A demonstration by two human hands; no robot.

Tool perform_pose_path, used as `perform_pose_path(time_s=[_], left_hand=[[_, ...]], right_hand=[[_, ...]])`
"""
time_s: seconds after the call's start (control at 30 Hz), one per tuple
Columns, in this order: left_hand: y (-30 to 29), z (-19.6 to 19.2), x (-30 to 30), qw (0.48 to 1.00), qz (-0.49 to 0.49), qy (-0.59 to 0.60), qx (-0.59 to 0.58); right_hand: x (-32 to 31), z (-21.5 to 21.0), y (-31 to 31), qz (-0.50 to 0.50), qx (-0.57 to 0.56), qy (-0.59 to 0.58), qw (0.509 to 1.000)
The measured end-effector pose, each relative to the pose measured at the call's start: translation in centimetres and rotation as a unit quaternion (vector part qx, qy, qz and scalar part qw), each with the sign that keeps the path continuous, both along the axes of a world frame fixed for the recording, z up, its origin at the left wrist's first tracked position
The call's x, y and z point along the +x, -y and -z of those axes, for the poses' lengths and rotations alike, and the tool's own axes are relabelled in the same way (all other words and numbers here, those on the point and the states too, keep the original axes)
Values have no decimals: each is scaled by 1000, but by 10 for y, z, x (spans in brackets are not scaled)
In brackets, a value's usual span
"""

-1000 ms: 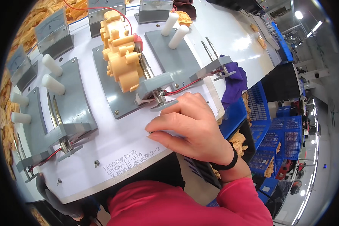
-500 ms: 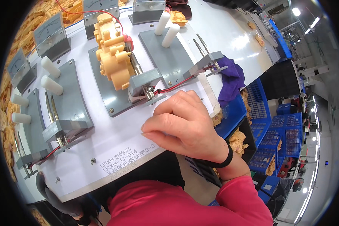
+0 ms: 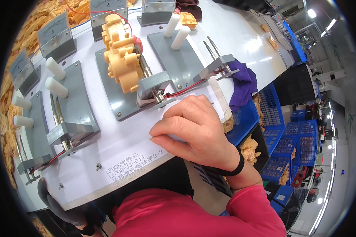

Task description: The person assembles small electrical components by hand, placing yellow plastic housings onto a white fixture board and connecting red wires to terminals. They repeatedly pick up components from a pile, position them on the board, and secure them, while another person works in the background.

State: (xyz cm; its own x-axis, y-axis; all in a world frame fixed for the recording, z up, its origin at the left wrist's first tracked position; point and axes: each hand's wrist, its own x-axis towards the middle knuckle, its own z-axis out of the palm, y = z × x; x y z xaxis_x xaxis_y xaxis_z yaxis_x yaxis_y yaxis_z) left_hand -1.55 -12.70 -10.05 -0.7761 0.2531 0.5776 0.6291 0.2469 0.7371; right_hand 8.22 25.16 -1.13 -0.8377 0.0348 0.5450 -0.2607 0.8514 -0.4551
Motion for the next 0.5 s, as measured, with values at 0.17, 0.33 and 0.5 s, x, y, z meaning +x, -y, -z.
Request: perform_pose_path(time_s=[0.17, 0.33, 0.5], left_hand=[[-4, -4, -1, 989, -51, -81, -115], [-12, -2, 5, 999, -50, -10, -2], [18, 10, 0, 981, -99, 134, 101]], right_hand=[[1, 0, 0, 1, -1, 3, 1000], [2, -5, 1, 1, 0, 25, 1000], [2, -8, 1, 2, 3, 33, 999]])
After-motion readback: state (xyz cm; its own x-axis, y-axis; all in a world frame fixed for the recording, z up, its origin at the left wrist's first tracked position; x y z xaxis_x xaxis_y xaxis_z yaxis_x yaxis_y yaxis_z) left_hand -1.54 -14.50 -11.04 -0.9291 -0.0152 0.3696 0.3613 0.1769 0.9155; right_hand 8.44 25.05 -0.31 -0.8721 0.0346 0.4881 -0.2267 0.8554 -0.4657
